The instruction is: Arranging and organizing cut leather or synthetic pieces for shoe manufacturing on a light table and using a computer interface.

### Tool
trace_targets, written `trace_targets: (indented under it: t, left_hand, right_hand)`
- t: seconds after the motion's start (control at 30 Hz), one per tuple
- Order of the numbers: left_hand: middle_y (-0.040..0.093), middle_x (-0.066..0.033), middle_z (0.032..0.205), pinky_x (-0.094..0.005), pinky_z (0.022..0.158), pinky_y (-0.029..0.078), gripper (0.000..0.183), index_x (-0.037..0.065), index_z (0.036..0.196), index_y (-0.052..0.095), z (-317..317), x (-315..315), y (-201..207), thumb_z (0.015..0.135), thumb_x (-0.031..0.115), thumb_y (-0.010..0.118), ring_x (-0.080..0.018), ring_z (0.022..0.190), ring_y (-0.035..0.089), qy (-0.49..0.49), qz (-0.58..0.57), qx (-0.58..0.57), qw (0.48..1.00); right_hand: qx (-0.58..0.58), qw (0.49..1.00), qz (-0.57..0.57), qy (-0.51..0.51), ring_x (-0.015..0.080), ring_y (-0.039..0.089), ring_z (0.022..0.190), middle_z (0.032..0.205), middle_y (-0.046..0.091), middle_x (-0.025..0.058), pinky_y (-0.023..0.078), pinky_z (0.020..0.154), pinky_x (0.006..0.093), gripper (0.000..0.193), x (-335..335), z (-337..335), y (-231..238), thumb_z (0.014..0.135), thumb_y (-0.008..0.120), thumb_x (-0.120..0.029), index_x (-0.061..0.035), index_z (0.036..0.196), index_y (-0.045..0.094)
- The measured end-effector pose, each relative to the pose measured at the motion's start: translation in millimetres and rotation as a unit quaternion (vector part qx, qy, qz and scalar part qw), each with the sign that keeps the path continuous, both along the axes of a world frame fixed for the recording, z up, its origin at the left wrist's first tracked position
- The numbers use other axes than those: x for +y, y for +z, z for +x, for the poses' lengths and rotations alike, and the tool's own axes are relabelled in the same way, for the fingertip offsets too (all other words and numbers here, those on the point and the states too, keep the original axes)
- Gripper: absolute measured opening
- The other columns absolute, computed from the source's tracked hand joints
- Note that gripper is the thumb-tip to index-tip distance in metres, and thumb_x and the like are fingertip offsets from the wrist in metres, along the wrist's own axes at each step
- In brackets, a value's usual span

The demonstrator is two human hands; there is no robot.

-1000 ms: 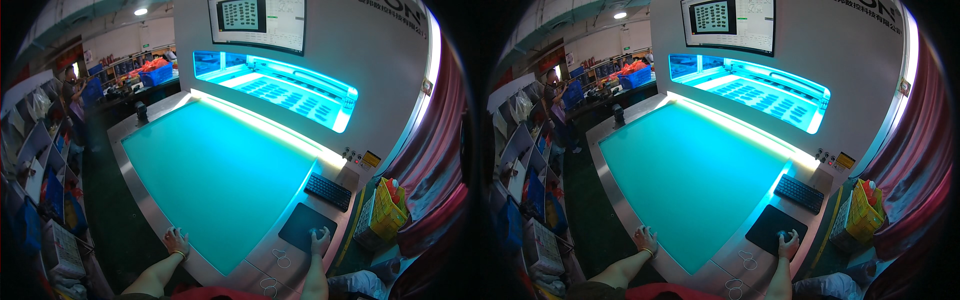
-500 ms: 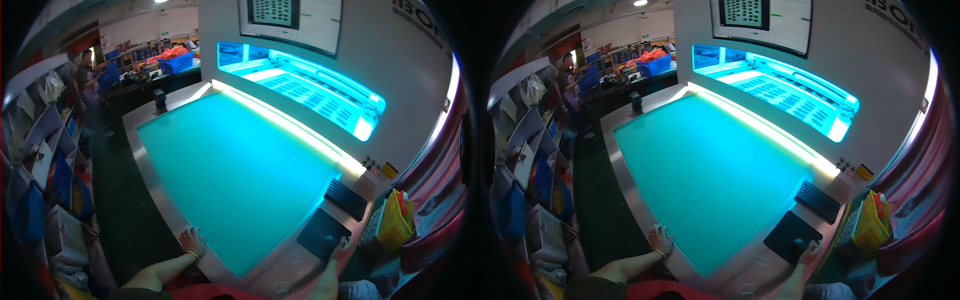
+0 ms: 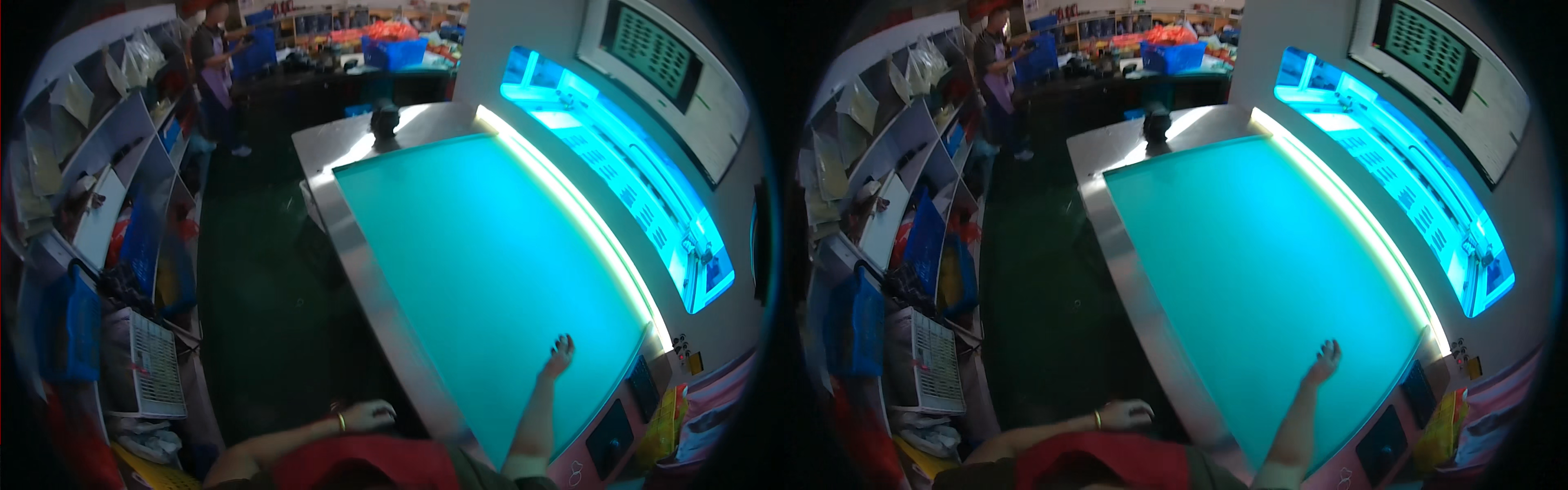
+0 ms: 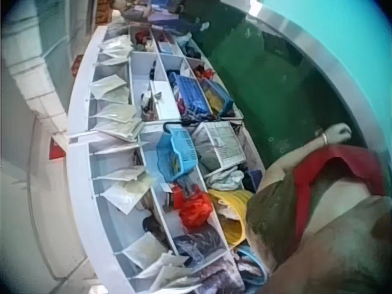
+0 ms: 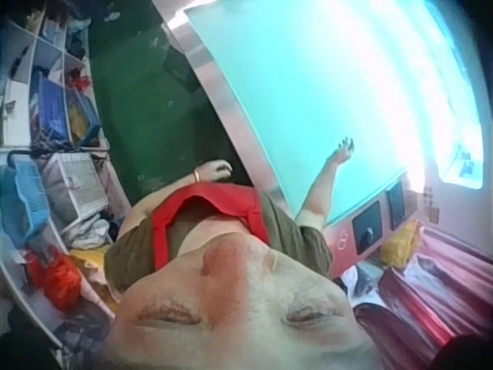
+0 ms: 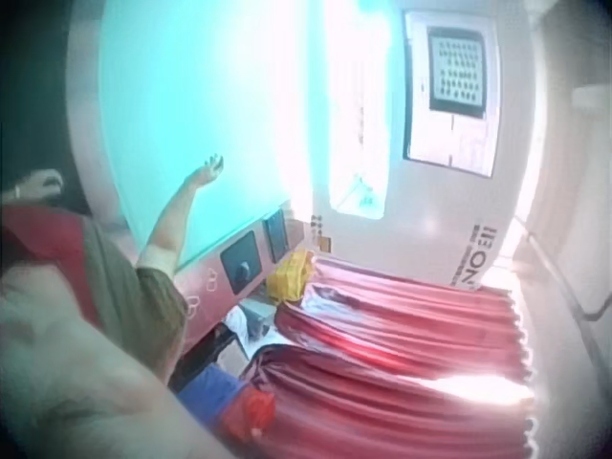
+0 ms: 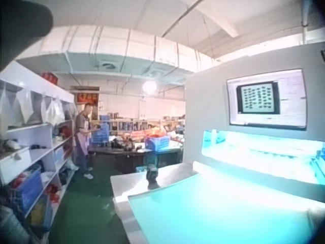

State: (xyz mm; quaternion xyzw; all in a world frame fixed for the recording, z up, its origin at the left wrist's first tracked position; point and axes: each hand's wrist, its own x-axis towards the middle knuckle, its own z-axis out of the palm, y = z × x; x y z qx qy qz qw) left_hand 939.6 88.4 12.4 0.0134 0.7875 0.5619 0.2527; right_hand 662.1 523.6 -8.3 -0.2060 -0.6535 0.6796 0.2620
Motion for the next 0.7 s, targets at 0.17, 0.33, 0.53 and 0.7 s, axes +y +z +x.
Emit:
trace_targets:
  t: [0.17,0.33,0.53,0.7]
  left_hand:
    - [0.069,-0.0090,0.100,-0.0319,0.084,0.052,0.029,0.008,0.112,0.064,-72,-161,25,0.091,0.028,0.066,-0.0170,0.093,0.066,0.233,-0.068,0.017,0.970]
    - [0.069,-0.0083,0.101,-0.0303,0.086,0.051,0.028,0.006,0.113,0.064,-142,-256,23,0.092,0.025,0.065,-0.0159,0.095,0.065,0.287,-0.015,0.032,0.957]
    - [0.069,-0.0078,0.099,-0.0299,0.084,0.051,0.028,0.005,0.112,0.064,-224,-370,12,0.091,0.024,0.065,-0.0147,0.092,0.065,0.266,-0.057,-0.032,0.962]
    - [0.070,-0.0091,0.101,-0.0308,0.085,0.052,0.028,0.004,0.112,0.064,-295,-455,32,0.091,0.022,0.064,-0.0168,0.093,0.066,0.326,-0.145,-0.039,0.933]
  right_hand:
    - [-0.109,0.989,-0.005,0.100,0.0144,0.059,0.097,0.109,0.065,0.0028,0.045,0.080,0.0325,0.037,-197,-72,16,0.094,0.060,-0.032,-0.0091,0.123,0.058]
    - [-0.158,0.964,0.065,0.204,0.0160,0.060,0.103,0.111,0.066,0.0038,0.047,0.084,0.0349,0.041,-318,-186,37,0.092,0.062,-0.038,-0.0080,0.120,0.060]
    - [-0.022,0.928,0.246,0.277,0.0262,0.059,0.113,0.123,0.063,0.0129,0.048,0.091,0.0387,0.056,-486,-417,59,0.084,0.072,-0.041,-0.0043,0.125,0.060]
    - [0.119,0.832,0.459,0.289,0.0337,0.049,0.127,0.140,0.051,0.0124,0.043,0.101,0.0457,0.074,-662,-562,105,0.071,0.081,-0.039,-0.0135,0.135,0.053]
